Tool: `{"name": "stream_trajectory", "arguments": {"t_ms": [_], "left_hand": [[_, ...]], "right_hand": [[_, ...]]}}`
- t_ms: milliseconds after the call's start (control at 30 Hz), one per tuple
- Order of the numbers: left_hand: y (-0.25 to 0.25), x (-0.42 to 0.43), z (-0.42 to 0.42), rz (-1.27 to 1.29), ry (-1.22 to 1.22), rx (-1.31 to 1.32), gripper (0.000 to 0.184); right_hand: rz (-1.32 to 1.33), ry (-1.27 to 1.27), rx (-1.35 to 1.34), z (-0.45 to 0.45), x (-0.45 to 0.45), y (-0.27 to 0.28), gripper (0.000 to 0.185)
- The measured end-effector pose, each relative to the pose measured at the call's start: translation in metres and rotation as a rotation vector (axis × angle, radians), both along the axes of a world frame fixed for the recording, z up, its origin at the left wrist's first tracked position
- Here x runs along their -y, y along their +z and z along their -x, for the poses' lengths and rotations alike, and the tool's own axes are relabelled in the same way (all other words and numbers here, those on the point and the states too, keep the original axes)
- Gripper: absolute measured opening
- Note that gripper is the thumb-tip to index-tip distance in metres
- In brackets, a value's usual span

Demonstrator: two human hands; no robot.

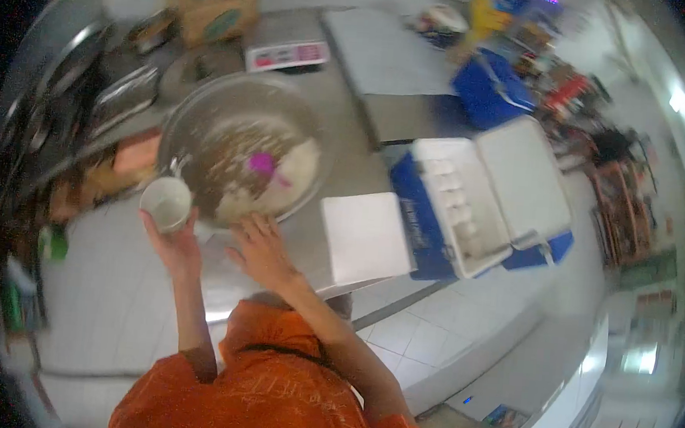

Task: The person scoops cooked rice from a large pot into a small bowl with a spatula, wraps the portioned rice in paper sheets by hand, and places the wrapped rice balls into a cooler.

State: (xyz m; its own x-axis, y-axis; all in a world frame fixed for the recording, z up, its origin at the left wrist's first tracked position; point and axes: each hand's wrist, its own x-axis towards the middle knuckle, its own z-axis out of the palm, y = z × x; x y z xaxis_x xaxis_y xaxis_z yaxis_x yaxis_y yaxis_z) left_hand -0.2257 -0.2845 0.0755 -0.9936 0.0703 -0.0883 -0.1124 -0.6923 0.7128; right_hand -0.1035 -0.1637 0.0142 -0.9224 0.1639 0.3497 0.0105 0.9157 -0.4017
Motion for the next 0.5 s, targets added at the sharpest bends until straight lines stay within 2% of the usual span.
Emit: {"name": "stream_trajectory", "arguments": {"t_ms": [67,133,233,333,433,500], "left_hand": [[0.003,0.027,-0.005,-0.051,0.047,-0.003,0.063],[-0.021,0.059,-0.003,0.135,0.091,-0.045,0.063],[-0.048,0.096,-0.028,0.377,0.184,-0.027,0.065],[-0.056,0.098,-0.038,0.508,0.281,-0.030,0.068],[-0.069,0.080,-0.040,0.666,0.339,-0.095,0.075],[-0.059,0.054,-0.036,0.736,0.356,-0.139,0.085]], "right_hand": [[-0.042,0.020,-0.003,0.010,0.017,-0.010,0.049],[-0.076,-0.017,-0.079,0.010,0.016,-0.006,0.043],[-0.070,0.032,-0.017,0.000,0.010,0.007,0.038],[0.070,0.124,0.251,-0.011,-0.007,0.021,0.040],[0.477,-0.007,0.872,0.025,-0.041,0.067,0.038],[0.202,-0.047,0.738,0.059,-0.076,0.039,0.033]]}}
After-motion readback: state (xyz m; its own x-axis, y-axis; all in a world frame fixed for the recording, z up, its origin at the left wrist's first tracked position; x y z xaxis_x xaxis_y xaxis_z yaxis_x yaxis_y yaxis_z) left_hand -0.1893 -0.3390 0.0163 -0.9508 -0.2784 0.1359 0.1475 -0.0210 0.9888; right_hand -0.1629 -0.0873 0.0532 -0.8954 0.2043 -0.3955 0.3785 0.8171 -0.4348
